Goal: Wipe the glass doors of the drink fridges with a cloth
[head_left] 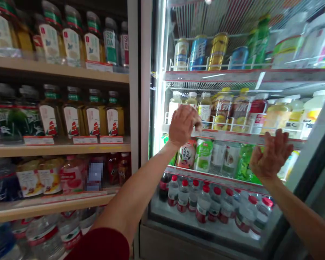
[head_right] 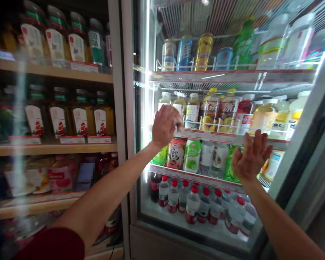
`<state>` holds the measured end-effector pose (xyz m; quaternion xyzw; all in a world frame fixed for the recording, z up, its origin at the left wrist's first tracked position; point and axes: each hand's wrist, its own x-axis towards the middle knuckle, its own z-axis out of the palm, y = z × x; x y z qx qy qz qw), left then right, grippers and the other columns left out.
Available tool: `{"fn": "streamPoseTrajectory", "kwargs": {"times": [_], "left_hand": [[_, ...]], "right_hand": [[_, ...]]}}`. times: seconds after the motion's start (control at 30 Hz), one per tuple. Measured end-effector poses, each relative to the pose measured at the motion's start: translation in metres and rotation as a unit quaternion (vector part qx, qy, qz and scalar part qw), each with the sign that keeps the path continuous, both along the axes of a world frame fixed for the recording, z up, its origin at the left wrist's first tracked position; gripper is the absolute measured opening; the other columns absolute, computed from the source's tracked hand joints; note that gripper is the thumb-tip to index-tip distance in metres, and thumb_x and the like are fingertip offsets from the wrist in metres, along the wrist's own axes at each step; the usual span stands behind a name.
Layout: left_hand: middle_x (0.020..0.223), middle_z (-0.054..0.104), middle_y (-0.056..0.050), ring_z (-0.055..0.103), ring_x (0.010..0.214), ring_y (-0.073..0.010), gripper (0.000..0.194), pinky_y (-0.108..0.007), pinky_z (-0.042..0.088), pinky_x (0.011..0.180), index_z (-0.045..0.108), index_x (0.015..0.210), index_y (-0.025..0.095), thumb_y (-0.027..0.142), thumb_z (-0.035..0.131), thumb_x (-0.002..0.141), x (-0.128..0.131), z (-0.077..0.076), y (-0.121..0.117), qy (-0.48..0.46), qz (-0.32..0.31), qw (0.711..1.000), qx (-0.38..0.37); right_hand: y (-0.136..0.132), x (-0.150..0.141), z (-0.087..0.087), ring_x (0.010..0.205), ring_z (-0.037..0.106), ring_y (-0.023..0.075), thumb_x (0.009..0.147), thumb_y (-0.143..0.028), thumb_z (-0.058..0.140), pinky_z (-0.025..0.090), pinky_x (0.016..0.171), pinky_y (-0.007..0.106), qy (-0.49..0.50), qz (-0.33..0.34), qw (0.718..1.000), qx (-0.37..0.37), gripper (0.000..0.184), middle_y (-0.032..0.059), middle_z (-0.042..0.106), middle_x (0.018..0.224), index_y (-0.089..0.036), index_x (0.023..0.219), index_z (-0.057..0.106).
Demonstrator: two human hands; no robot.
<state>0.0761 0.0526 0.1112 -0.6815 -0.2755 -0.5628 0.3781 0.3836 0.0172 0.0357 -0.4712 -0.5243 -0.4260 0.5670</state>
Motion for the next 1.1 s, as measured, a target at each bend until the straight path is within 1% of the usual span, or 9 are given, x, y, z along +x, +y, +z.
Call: {"fn": "streamPoseTrajectory", "kwargs": {"times": [0.1,0.17,0.3,0.37,0.53,0.67,0.8,0.97,1.1], "left_hand": [[0.141,0.043,-0.004,0.021,0.139,-0.0205,0.041,-0.045,0.025,0.113,0.044,0.13,0.021,0.026,0.036,0.09,0.025,-0.005,-0.007,0.244,-0.05,0.968,-0.026],[0.141,0.043,-0.001,0.024,0.138,-0.0202,0.04,-0.045,0.024,0.113,0.044,0.129,0.022,0.027,0.035,0.091,0.014,0.007,-0.006,0.271,-0.073,0.958,-0.057],[0.141,0.04,0.012,0.012,0.14,-0.022,0.038,-0.053,0.003,0.117,0.041,0.129,0.031,0.037,0.032,0.092,-0.022,0.038,0.007,-0.029,-0.115,0.993,-0.025],[0.147,0.032,0.006,0.006,0.141,-0.0238,0.042,-0.055,0.0,0.116,0.035,0.134,0.024,0.034,0.03,0.093,-0.014,0.038,0.008,-0.058,-0.116,0.991,-0.011],[0.137,0.048,-0.001,0.027,0.136,-0.0165,0.041,-0.04,0.027,0.113,0.045,0.129,0.023,0.02,0.037,0.088,0.024,0.019,-0.008,0.328,-0.071,0.941,-0.035],[0.139,0.045,-0.007,0.023,0.138,-0.02,0.046,-0.045,0.028,0.112,0.043,0.131,0.022,0.015,0.035,0.086,0.016,0.025,-0.011,0.15,-0.067,0.986,0.001],[0.141,0.042,-0.006,0.028,0.136,-0.0197,0.05,-0.045,0.031,0.11,0.04,0.132,0.024,0.014,0.036,0.084,0.046,0.017,-0.025,0.061,-0.195,0.977,-0.061],[0.135,0.05,-0.003,0.047,0.123,-0.0139,0.047,-0.034,0.04,0.104,0.033,0.137,0.027,0.025,0.026,0.091,0.087,0.01,-0.055,-0.095,-0.463,0.833,-0.287],[0.132,0.053,-0.004,0.045,0.125,-0.0154,0.055,-0.035,0.039,0.105,0.042,0.134,0.022,0.042,0.01,0.093,0.074,0.009,-0.085,-0.137,-0.539,0.734,-0.39]], "right_hand": [[0.0,-0.001,0.0,0.138,0.022,0.0284,0.083,-0.034,0.04,0.016,0.109,0.053,-0.025,-0.019,0.999,0.017,0.057,0.0149,0.032,0.146,-0.02,0.138,0.037],[-0.001,-0.001,0.0,0.138,0.023,0.0278,0.085,-0.034,0.037,0.017,0.11,0.052,-0.035,-0.032,0.999,0.026,0.055,0.0153,0.032,0.146,-0.019,0.138,0.036],[-0.006,-0.004,0.001,0.139,0.021,0.0259,0.086,-0.03,0.038,0.018,0.11,0.052,-0.032,-0.043,0.999,0.01,0.055,0.0127,0.029,0.148,-0.02,0.14,0.032],[-0.007,-0.005,0.001,0.139,0.021,0.0258,0.085,-0.029,0.04,0.019,0.109,0.052,-0.033,-0.039,0.999,0.012,0.056,0.0124,0.03,0.148,-0.021,0.14,0.032],[-0.006,0.002,-0.001,0.139,0.022,0.026,0.085,-0.027,0.041,0.021,0.109,0.053,-0.035,-0.028,0.999,0.007,0.055,0.0104,0.03,0.148,-0.024,0.14,0.032],[-0.021,-0.015,0.008,0.138,0.024,0.0277,0.086,-0.024,0.039,0.021,0.108,0.058,-0.001,0.03,0.999,0.013,0.055,0.0069,0.03,0.148,-0.028,0.14,0.031],[-0.048,-0.08,0.036,0.138,0.025,0.0223,0.089,-0.023,0.031,0.029,0.11,0.05,-0.015,0.245,0.969,-0.03,0.057,-0.0003,0.023,0.151,-0.034,0.143,0.019],[-0.049,-0.157,0.054,0.132,0.037,0.0174,0.093,-0.034,0.023,0.038,0.107,0.045,0.074,0.438,0.889,-0.111,0.053,0.0002,0.032,0.147,-0.032,0.145,0.009],[-0.043,-0.162,0.051,0.128,0.041,0.0198,0.089,-0.037,0.036,0.038,0.106,0.045,0.086,0.413,0.903,-0.085,0.057,0.0042,0.041,0.141,-0.027,0.143,0.019]]}}
